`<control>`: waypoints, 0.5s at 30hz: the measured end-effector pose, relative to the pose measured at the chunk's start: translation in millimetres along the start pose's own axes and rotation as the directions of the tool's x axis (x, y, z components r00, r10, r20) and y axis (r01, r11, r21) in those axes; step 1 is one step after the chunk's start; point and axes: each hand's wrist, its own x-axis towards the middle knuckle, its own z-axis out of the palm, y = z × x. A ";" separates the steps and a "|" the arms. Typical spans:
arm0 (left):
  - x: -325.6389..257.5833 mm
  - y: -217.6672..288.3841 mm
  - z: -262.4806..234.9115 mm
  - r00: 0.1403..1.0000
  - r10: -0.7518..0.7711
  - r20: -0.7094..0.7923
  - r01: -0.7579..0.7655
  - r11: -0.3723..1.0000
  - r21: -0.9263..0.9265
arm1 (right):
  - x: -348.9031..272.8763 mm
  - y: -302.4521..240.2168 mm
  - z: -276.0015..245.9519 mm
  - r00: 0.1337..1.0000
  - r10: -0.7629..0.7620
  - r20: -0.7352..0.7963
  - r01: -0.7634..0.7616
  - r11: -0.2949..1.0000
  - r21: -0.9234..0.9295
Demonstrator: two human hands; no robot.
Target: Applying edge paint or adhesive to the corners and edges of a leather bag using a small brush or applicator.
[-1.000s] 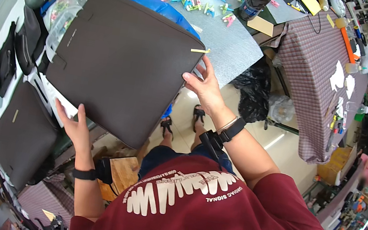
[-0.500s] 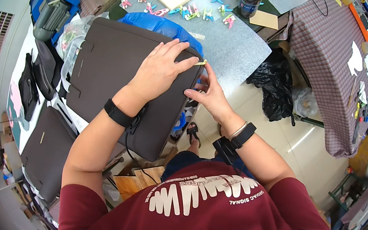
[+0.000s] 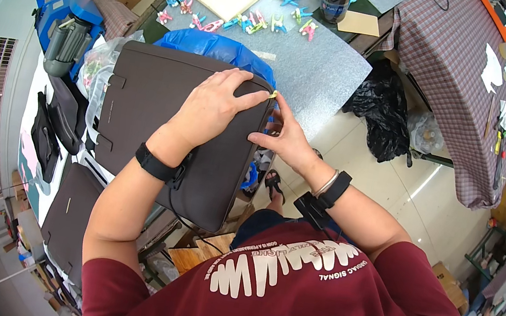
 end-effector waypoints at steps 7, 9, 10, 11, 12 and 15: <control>-3.5 -4.5 -0.7 1.000 0.017 0.012 -0.017 0.999 -0.036 | -0.3 -8.1 1.0 1.000 0.020 0.003 -0.021 0.999 0.048; -3.9 -5.2 0.3 1.000 0.014 0.005 -0.014 0.999 -0.030 | -0.1 -7.7 1.3 1.000 0.015 0.013 -0.016 0.999 0.038; -4.7 -5.8 1.6 1.000 0.011 -0.007 -0.011 0.999 -0.034 | -0.1 -7.5 1.6 1.000 0.010 0.018 -0.011 0.999 0.034; -5.5 -5.9 2.8 1.000 0.007 -0.018 -0.008 0.999 -0.039 | -0.4 -7.6 2.0 1.000 0.012 0.023 -0.012 1.000 0.027; -5.8 -5.5 2.8 1.000 0.001 -0.024 -0.002 0.999 -0.041 | -0.7 -7.7 2.4 0.999 0.031 0.015 -0.031 0.999 0.035; -6.6 -4.3 3.0 0.999 -0.005 -0.035 0.003 0.999 -0.038 | -0.4 -6.0 2.7 0.999 0.053 0.013 -0.053 0.998 0.037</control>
